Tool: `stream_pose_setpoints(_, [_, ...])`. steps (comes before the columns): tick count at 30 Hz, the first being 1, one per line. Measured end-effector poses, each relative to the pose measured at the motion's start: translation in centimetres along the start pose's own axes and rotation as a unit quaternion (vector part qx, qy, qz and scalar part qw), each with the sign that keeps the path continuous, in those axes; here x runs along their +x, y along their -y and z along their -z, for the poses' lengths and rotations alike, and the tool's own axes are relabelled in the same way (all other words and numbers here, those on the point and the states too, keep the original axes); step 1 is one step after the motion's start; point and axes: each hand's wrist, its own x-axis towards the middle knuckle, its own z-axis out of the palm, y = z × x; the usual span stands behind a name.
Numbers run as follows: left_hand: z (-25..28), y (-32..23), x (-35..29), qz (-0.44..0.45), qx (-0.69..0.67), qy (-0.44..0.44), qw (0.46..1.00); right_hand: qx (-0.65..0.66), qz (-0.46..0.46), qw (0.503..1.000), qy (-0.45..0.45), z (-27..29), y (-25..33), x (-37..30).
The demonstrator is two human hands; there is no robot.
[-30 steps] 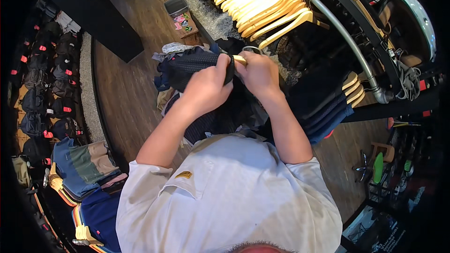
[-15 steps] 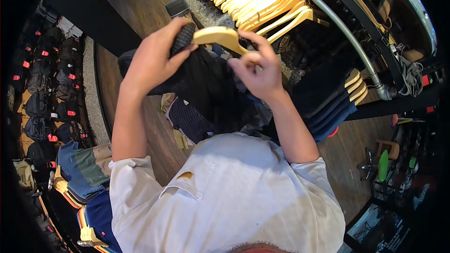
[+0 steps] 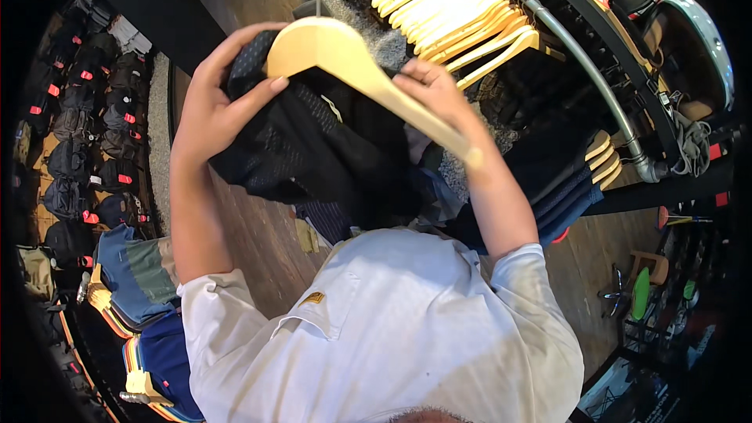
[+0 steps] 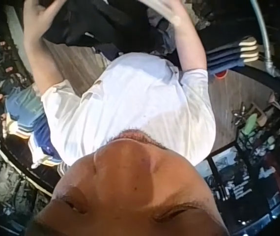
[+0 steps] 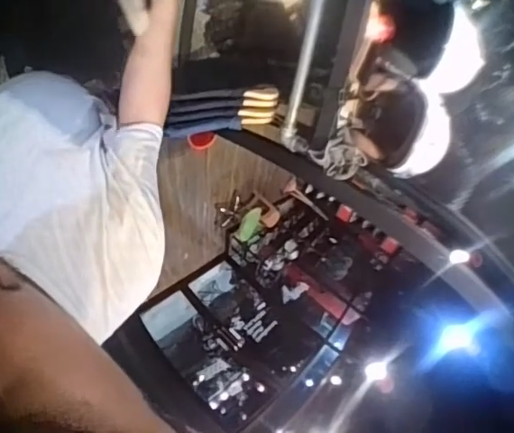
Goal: Brushing clothes with a hand brush to remove lint or dust while sorting them on racks.
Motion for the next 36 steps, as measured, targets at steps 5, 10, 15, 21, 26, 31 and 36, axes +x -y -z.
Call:
stream_pose_setpoints(5, [0.3,0.5,-1.4,0.007,0.261,-0.008,0.965,-0.286,0.235,0.911,-0.18,2.4,7.0,0.6])
stream_pose_setpoints(10, [-1.9,0.1,-1.2,0.039,0.343,-0.088,0.934,-0.421,0.231,0.85,-0.216,-0.9,11.8,-2.0])
stream_pose_setpoints(15, [-1.6,1.3,-0.6,0.045,0.093,-0.156,0.982,-0.316,0.105,0.943,-0.002,-1.8,14.0,-5.1])
stream_pose_setpoints(21, [-2.2,2.4,1.1,-0.052,0.031,-0.147,0.987,-0.422,0.316,0.846,-0.081,-0.7,12.2,-3.6])
stream_pose_setpoints(26, [-4.8,2.6,2.1,-0.07,0.309,-0.172,0.933,-0.48,0.264,0.812,-0.202,-2.5,13.9,-2.9])
stream_pose_setpoints(31, [-4.2,5.3,2.1,0.001,0.39,-0.263,0.882,-0.456,0.247,0.818,-0.247,-0.5,14.0,-3.1])
stream_pose_setpoints(36, [-8.9,5.1,1.9,0.043,0.061,-0.222,0.972,-0.458,0.199,0.81,-0.308,-1.9,14.6,-3.5])
